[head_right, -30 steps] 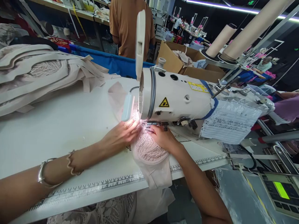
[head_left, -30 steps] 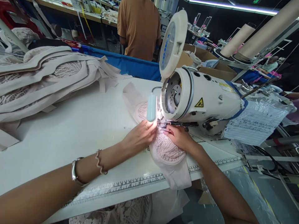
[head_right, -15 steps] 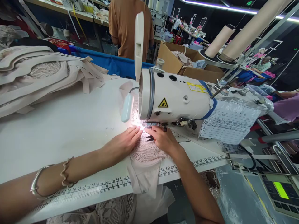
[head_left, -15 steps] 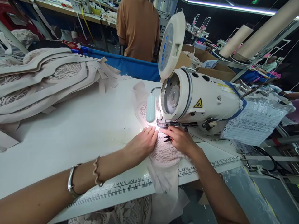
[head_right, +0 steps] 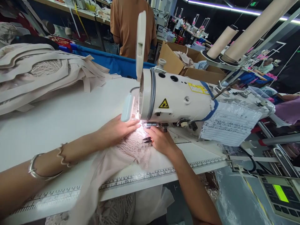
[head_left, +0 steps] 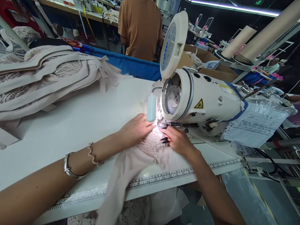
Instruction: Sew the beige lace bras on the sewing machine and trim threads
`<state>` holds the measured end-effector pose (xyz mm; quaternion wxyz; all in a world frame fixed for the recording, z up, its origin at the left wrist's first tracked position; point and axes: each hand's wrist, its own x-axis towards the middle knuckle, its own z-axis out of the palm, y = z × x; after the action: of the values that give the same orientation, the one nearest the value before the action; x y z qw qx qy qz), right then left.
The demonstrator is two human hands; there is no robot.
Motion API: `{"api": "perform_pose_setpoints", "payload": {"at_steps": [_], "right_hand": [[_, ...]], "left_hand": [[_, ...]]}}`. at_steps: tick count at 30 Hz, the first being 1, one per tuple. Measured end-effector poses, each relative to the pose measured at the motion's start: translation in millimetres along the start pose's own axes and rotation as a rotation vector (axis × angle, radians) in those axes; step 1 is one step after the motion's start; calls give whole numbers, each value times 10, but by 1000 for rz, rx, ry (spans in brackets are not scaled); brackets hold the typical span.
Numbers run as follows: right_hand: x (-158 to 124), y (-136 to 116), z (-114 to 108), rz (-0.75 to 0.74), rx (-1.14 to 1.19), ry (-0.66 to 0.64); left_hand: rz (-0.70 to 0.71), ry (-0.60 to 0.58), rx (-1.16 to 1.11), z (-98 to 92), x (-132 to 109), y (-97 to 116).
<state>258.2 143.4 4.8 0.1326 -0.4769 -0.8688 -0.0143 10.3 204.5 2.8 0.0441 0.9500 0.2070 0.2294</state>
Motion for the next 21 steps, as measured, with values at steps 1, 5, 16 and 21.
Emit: {"api": "perform_pose_setpoints", "payload": {"at_steps": [1,5,16,21], "right_hand": [[1,-3,7,5,12,2],[-8,4,30,3,116,30],[-112,69,-49,13,159,70],[-56,46,-33,-165,129,138]], "left_hand": [[-24,14,6,24,-3,70],[-65,45,-87,132,-41,362],[-2,-39,-187,94,-38,358],[50,-58,-205,79,-5,235]]}}
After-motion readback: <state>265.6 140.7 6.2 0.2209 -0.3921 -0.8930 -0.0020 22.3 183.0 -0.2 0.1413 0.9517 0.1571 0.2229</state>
